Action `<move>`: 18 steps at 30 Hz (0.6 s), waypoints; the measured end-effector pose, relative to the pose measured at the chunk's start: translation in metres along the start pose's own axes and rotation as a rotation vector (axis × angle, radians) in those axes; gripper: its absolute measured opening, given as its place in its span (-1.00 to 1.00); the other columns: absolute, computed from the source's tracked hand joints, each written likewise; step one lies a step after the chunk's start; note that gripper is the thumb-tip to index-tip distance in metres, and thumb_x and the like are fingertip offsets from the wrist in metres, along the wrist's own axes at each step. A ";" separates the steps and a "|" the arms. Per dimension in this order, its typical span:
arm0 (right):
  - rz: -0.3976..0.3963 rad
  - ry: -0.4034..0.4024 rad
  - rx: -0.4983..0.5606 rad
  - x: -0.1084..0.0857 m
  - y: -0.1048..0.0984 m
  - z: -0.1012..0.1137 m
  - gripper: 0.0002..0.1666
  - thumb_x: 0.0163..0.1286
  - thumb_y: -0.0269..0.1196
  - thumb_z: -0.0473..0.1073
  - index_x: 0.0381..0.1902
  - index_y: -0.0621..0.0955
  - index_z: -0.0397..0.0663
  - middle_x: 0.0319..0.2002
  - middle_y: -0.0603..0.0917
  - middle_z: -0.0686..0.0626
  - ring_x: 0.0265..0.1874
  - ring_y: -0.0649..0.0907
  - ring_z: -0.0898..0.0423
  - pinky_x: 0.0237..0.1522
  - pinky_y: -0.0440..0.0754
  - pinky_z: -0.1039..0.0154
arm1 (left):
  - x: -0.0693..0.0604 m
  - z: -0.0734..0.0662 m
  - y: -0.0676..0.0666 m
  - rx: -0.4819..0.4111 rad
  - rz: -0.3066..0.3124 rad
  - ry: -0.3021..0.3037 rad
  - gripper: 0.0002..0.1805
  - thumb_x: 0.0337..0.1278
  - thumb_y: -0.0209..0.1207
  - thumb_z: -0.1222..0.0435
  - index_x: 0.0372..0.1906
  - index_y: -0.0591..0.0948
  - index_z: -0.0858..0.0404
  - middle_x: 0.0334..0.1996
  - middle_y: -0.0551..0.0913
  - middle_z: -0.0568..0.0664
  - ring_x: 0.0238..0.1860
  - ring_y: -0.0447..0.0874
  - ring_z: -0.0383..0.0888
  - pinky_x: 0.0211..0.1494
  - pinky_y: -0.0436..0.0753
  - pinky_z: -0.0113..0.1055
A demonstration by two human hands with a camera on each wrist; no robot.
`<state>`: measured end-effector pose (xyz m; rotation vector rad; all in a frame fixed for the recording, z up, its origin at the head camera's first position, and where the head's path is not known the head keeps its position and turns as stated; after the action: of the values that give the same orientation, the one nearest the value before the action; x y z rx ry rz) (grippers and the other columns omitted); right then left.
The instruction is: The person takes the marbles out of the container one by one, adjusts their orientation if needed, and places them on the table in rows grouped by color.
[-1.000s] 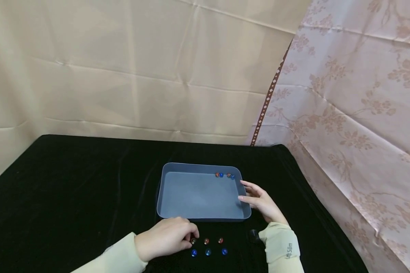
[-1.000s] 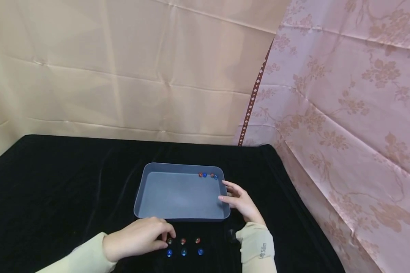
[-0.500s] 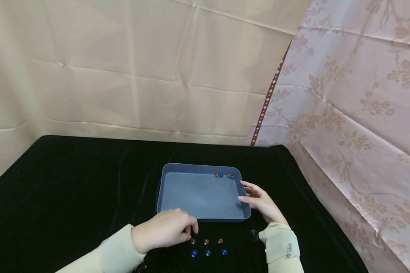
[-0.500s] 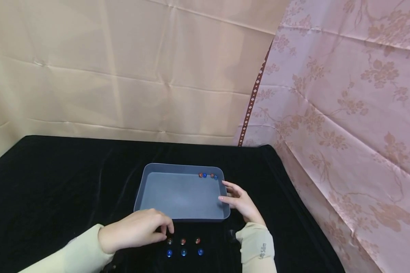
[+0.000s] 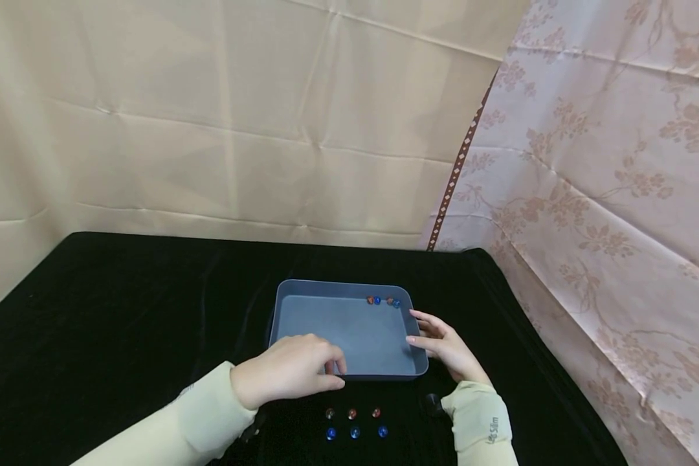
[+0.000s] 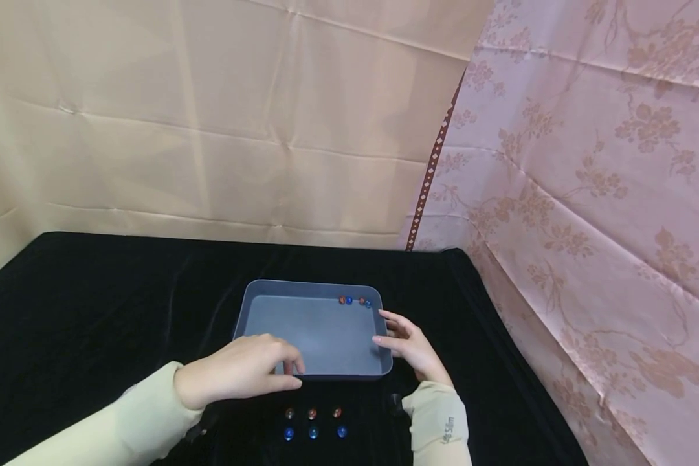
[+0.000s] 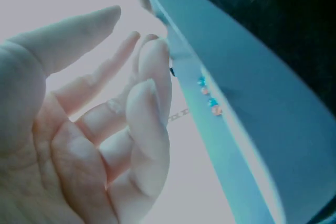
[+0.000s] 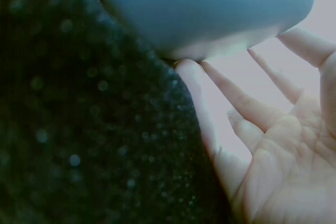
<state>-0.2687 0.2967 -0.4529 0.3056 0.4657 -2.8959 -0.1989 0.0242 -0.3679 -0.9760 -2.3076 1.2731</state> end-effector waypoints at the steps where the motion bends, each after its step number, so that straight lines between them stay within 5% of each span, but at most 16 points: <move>1: 0.000 0.001 0.002 0.000 0.000 0.000 -0.25 0.40 0.27 -0.10 0.48 0.29 0.05 0.45 0.29 -0.30 0.32 0.46 -0.20 0.13 0.62 0.04 | 0.001 -0.001 -0.002 -0.009 -0.002 -0.004 -0.86 0.21 0.30 0.13 -0.21 0.73 0.07 -0.41 0.70 -0.27 -0.45 0.54 -0.42 -0.44 0.50 -0.46; 10: 0.015 -0.005 0.011 -0.002 0.001 -0.001 -0.25 0.41 0.25 -0.11 0.49 0.26 0.02 0.45 0.26 -0.32 0.34 0.44 -0.22 0.16 0.60 -0.01 | 0.017 -0.007 -0.019 -0.071 -0.077 -0.031 -0.83 0.23 0.29 0.12 -0.16 0.72 0.09 -0.33 0.74 -0.17 -0.55 0.51 -0.39 -0.52 0.50 -0.44; 18: -0.002 0.004 0.002 0.001 0.000 -0.003 -0.27 0.39 0.26 -0.10 0.47 0.30 0.07 0.44 0.29 -0.29 0.34 0.43 -0.24 0.17 0.59 -0.03 | 0.035 -0.002 -0.029 -0.153 -0.150 -0.094 -0.85 0.26 0.26 0.09 -0.19 0.71 0.04 -0.32 0.73 -0.18 -0.45 0.57 -0.33 -0.37 0.54 -0.37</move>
<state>-0.2692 0.2972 -0.4556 0.3116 0.4646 -2.8983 -0.2343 0.0397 -0.3438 -0.7860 -2.5290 1.1186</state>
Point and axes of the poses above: each hand's wrist, its own x-axis towards the middle knuckle, its own y-axis out of the palm, z = x × y, the point moved 6 cm from there along x, towards the middle knuckle
